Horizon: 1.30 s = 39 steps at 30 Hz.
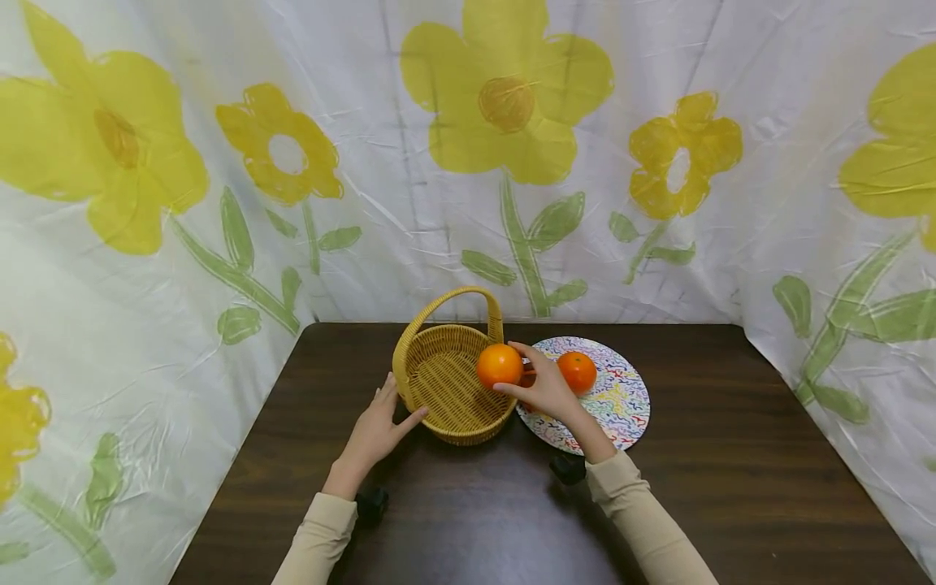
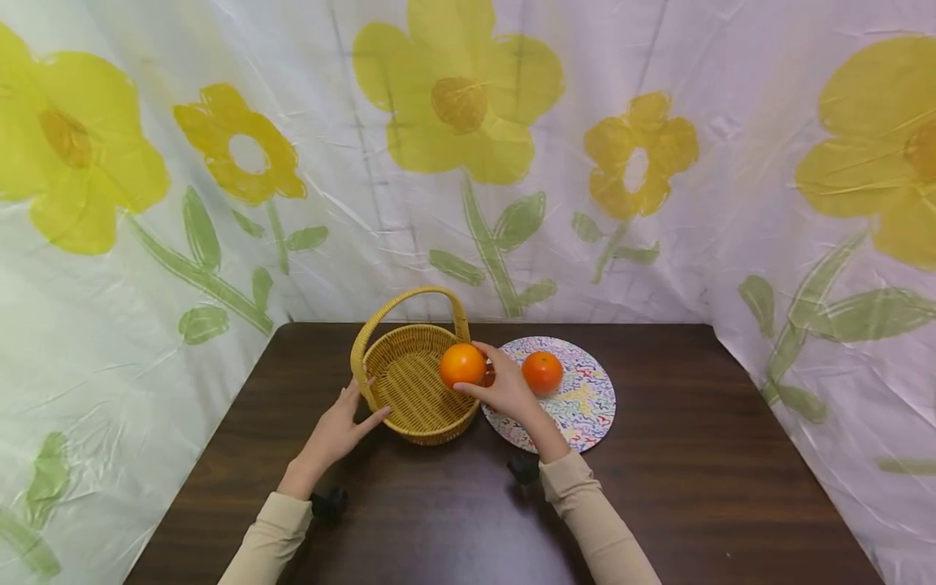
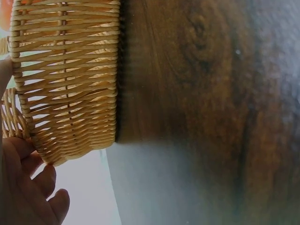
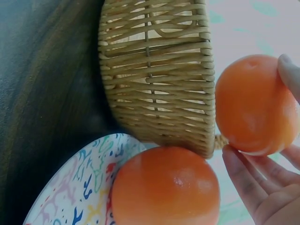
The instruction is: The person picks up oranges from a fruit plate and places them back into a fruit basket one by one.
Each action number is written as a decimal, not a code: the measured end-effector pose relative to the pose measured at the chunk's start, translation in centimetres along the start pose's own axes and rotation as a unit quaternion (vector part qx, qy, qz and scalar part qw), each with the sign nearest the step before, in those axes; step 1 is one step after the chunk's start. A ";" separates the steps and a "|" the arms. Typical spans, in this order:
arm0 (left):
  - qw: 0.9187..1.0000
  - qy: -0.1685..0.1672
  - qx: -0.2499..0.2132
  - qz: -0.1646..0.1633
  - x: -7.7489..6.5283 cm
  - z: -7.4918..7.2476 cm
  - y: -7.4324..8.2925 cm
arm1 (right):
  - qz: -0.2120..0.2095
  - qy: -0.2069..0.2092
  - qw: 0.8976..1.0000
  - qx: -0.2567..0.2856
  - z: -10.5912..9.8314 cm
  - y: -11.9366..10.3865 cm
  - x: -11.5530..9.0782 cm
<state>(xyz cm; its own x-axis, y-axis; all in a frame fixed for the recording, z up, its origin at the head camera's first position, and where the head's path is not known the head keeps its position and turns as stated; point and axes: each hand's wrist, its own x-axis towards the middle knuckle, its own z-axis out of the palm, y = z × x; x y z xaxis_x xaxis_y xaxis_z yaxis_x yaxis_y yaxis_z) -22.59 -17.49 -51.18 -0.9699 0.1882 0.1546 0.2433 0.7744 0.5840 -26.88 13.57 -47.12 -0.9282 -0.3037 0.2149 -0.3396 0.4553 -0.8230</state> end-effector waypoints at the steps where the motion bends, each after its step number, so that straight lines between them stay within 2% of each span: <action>1: 1.000 -0.001 0.002 -0.001 0.0 0.0 0.0 | 0.002 -0.001 1.000 -0.001 0.0 0.0 0.1; 10: 1.000 0.006 0.006 -0.011 -0.1 0.2 0.0 | -0.004 0.003 1.000 -0.016 0.4 -0.2 0.7; 15: 1.000 0.005 0.002 -0.023 -0.3 0.2 0.1 | 0.006 0.007 1.000 -0.008 1.0 -0.3 1.2; 24: 1.000 0.000 0.019 -0.017 -0.1 -0.3 0.5 | 0.010 0.018 1.000 -0.020 2.2 0.2 2.0; 39: 0.999 0.001 0.029 -0.027 -0.2 -0.6 1.1 | -0.021 0.010 0.998 -0.066 3.7 0.4 2.9</action>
<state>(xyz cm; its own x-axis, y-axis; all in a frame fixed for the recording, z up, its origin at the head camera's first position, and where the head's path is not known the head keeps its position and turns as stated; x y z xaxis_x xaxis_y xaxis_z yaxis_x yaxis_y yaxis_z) -22.08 -17.04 -50.07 -0.9816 0.1436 0.1262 0.1895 0.8173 0.5441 -29.14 9.74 -48.76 -0.9155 -0.3077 0.2591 -0.3932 0.5493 -0.7374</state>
